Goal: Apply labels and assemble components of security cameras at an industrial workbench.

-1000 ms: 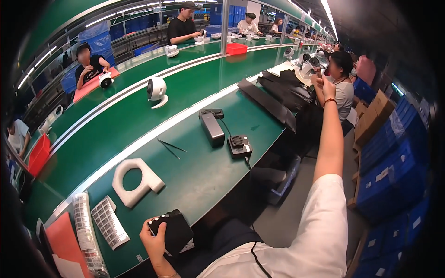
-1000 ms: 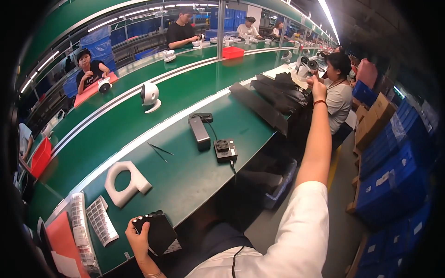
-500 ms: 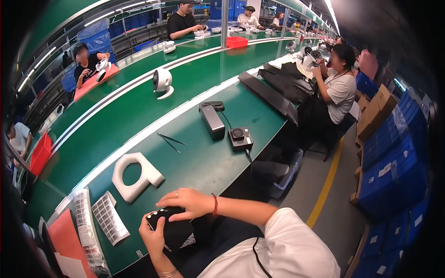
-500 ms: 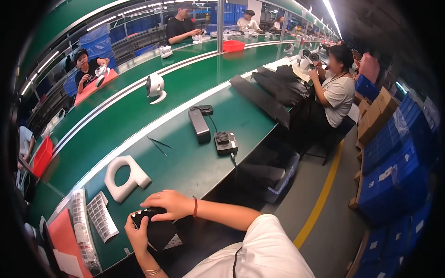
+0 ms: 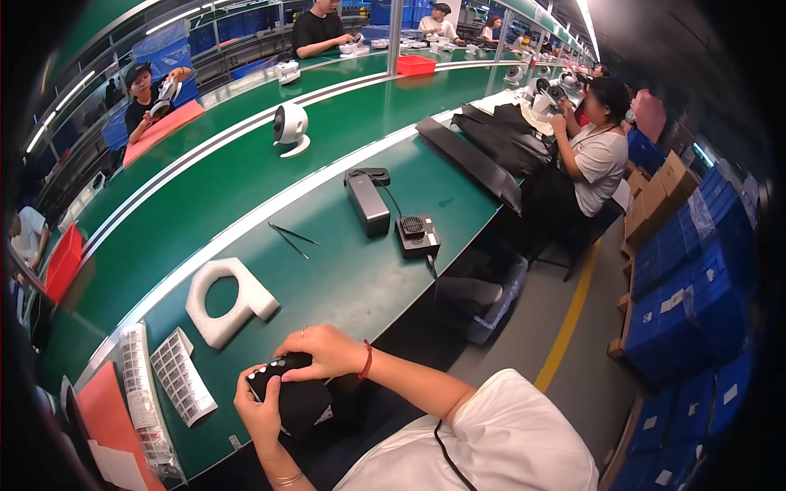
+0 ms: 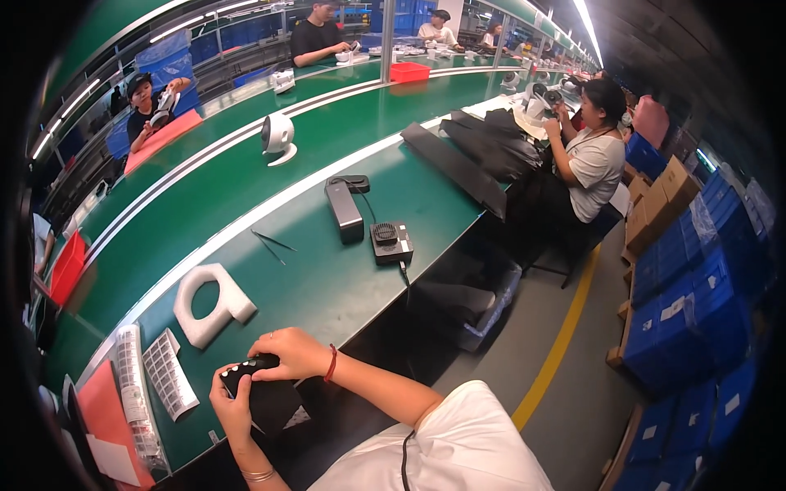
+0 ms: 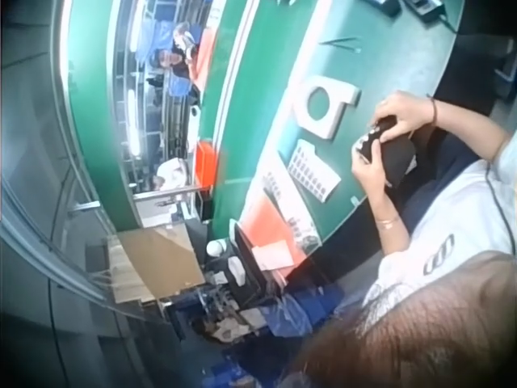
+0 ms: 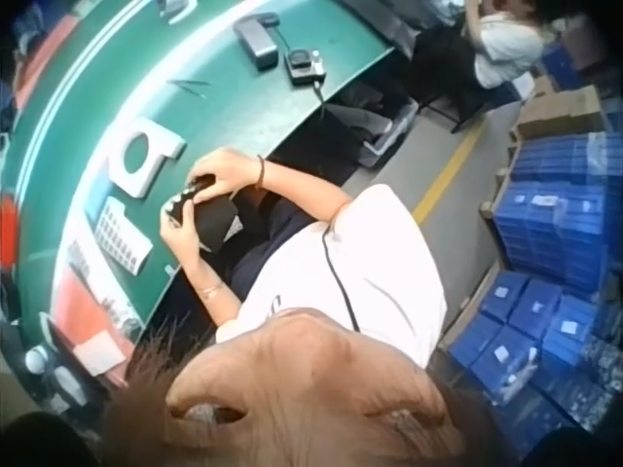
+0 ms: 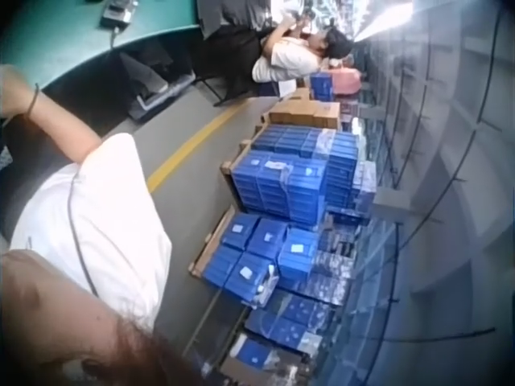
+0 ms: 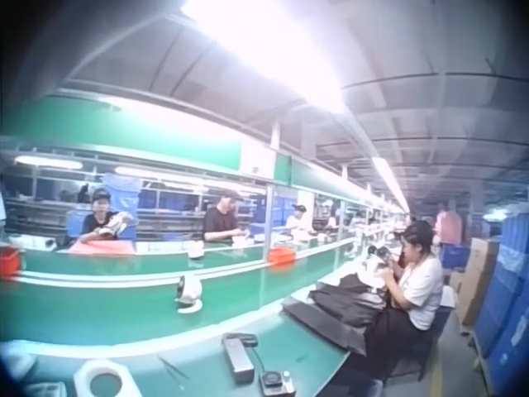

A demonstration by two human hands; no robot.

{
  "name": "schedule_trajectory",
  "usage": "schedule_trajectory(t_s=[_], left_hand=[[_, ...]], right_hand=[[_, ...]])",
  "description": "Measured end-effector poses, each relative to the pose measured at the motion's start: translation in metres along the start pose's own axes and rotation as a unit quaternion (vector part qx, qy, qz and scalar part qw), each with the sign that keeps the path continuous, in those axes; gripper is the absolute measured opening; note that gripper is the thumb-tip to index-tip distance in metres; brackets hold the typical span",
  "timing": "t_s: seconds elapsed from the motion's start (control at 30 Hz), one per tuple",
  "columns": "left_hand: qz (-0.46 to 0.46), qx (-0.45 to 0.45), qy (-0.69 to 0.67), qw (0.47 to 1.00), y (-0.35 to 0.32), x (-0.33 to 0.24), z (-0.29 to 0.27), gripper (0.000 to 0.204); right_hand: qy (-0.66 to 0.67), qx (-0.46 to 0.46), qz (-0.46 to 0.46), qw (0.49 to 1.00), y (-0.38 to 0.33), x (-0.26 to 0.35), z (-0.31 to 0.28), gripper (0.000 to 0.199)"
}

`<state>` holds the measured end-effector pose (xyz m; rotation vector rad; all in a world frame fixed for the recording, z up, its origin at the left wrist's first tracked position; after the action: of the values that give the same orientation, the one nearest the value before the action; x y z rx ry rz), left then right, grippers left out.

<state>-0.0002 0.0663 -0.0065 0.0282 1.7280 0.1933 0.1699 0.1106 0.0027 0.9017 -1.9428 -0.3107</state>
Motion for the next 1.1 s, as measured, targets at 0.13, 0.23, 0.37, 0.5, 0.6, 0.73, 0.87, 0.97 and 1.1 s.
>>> schedule_trajectory(t_s=[0.13,0.23,0.37,0.5,0.6,0.73,0.87,0.97,1.1], left_hand=[[-0.004,0.003,-0.002,1.000,-0.001,-0.002,0.002,0.024],[-0.008,0.003,0.001,1.000,0.000,-0.002,0.004,0.024],[-0.006,0.007,-0.006,1.000,0.002,-0.003,0.010,0.025],[0.004,-0.036,0.059,0.998,-0.001,-0.013,-0.005,0.025],[-0.002,-0.029,0.055,0.998,-0.001,-0.011,-0.008,0.027],[0.007,-0.017,0.029,0.999,0.001,0.007,-0.006,0.033],[0.011,-0.032,0.022,0.999,-0.008,0.001,-0.017,0.035],[0.029,-0.028,0.050,0.998,-0.005,-0.002,-0.009,0.042],[0.003,0.005,0.054,0.999,-0.007,-0.008,-0.008,0.041]], right_hand=[[0.000,-0.002,0.019,1.000,-0.001,-0.001,-0.001,0.040],[-0.007,0.008,0.009,1.000,-0.001,0.002,-0.005,0.039],[-0.003,0.007,-0.002,1.000,0.000,-0.002,-0.009,0.039],[0.034,0.014,-0.010,0.999,0.010,0.008,-0.003,0.039],[0.010,0.013,0.007,1.000,0.011,0.011,-0.003,0.037],[0.004,0.014,0.043,0.999,0.008,0.010,-0.006,0.034],[0.010,0.019,0.047,0.999,0.012,0.020,0.005,0.033],[-0.018,0.006,0.039,0.999,0.006,0.012,0.003,0.033],[-0.017,0.006,0.039,0.999,0.004,0.010,0.002,0.033]])
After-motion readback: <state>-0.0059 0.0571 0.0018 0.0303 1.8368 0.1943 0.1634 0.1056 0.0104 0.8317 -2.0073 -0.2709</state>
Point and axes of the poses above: each hand's wrist, its own y-axis towards the middle knuckle, its own z-axis out of the palm, x = y × z, the point moved 6 cm from there along y, towards the middle knuckle, and after that the axes turned 2 degrees about -z, right-handed, at the moved point
